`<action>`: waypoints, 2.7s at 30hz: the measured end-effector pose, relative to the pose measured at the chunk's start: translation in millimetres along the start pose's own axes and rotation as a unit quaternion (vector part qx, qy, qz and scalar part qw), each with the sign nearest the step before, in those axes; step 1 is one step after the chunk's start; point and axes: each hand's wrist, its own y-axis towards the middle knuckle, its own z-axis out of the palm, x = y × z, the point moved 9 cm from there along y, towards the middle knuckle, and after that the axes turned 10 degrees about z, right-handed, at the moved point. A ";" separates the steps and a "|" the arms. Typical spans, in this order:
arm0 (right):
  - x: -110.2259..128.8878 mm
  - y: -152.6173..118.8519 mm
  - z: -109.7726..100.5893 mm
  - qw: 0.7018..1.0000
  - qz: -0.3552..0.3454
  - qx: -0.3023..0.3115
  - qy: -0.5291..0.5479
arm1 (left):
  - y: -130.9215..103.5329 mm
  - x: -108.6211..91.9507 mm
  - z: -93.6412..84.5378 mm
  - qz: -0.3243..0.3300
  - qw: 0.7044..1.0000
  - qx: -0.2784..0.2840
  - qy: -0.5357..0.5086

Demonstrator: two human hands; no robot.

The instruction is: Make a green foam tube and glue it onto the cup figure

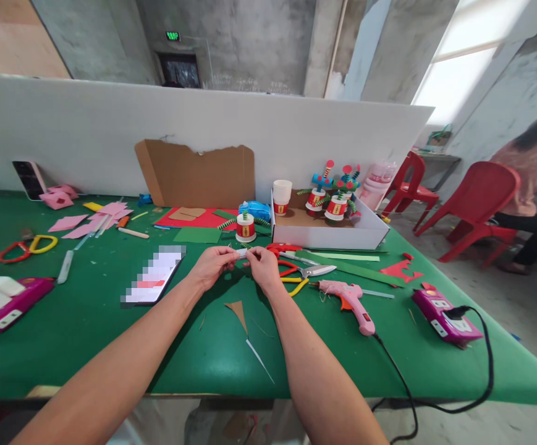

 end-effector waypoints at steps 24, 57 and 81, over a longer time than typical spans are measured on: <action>-22.4 -8.9 16.2 0.966 0.173 0.143 0.132 | -2.8 -28.8 1.8 0.072 0.982 0.100 0.143; 3.2 -6.7 6.4 0.997 0.011 0.048 0.059 | -5.9 -26.2 23.4 0.107 0.979 0.153 0.079; 32.9 -21.9 -9.3 0.991 -0.110 -0.081 0.003 | -10.6 -46.1 15.1 0.148 0.989 0.008 0.005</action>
